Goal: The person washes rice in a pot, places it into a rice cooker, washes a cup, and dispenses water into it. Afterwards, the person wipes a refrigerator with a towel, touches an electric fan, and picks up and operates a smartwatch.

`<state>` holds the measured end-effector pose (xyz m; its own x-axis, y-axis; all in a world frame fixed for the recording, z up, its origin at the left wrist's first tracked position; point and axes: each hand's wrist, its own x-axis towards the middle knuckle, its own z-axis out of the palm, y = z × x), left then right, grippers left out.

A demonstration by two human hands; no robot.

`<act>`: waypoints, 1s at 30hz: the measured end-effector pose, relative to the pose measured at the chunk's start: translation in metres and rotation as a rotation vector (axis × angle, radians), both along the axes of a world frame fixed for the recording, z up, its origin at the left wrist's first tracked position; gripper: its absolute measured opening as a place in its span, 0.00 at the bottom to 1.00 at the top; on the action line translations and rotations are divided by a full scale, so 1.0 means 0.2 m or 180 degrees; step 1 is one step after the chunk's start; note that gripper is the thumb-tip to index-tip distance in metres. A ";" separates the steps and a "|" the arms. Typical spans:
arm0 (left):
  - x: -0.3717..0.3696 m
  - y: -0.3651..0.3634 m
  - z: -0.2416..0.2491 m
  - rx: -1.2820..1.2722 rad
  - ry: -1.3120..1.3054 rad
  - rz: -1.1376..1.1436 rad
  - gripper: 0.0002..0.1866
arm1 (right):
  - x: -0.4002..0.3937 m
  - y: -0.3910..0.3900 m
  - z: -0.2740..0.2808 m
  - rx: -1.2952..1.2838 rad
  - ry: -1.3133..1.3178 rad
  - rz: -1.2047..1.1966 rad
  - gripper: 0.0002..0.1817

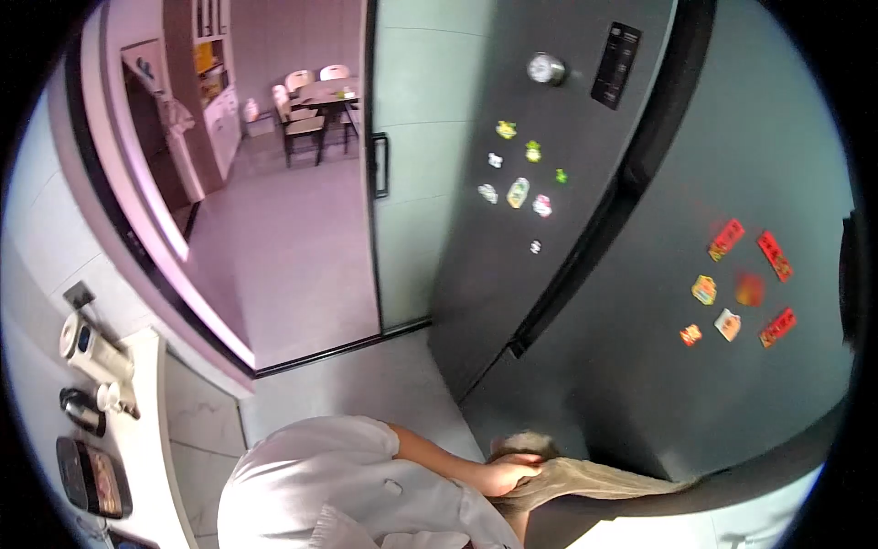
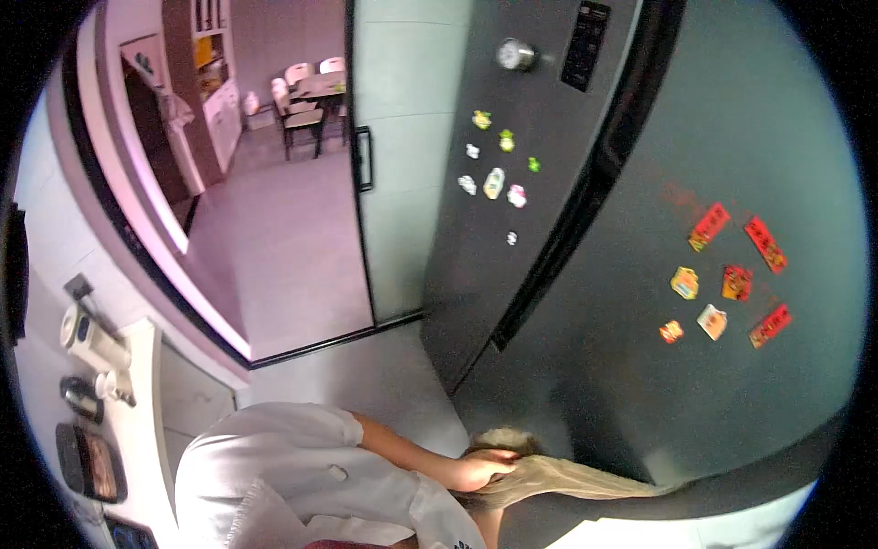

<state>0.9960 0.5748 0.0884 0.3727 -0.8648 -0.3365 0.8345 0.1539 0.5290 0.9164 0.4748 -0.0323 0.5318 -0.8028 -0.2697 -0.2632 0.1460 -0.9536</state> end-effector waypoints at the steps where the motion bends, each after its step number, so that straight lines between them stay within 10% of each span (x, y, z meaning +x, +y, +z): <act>1: 0.02 0.04 0.04 0.0166 -0.0668 -0.0092 0.24 | 0.03 -0.02 0.00 -0.0065 0.0102 0.0059 0.24; 4: 0.07 0.13 0.22 0.0462 -0.3134 -0.0312 0.26 | 0.11 -0.08 -0.01 -0.0304 0.0388 0.0263 0.24; 11: 0.08 0.17 0.01 0.0157 -0.5010 0.0354 0.29 | 0.16 -0.18 0.00 -0.0937 0.1147 0.0685 0.23; 17: 0.45 0.77 -0.26 0.0830 -0.4481 -0.1969 0.25 | 0.17 -0.16 0.01 -0.1371 0.1831 0.0910 0.23; 22: 0.71 1.76 -1.08 0.2384 -0.3694 -0.0917 0.26 | 0.23 -0.01 0.01 -0.1592 0.2422 0.1170 0.23; 30: 0.82 3.07 -0.95 0.4144 -0.2373 0.0727 0.21 | 0.70 0.47 -0.11 -0.1714 0.3048 0.2218 0.24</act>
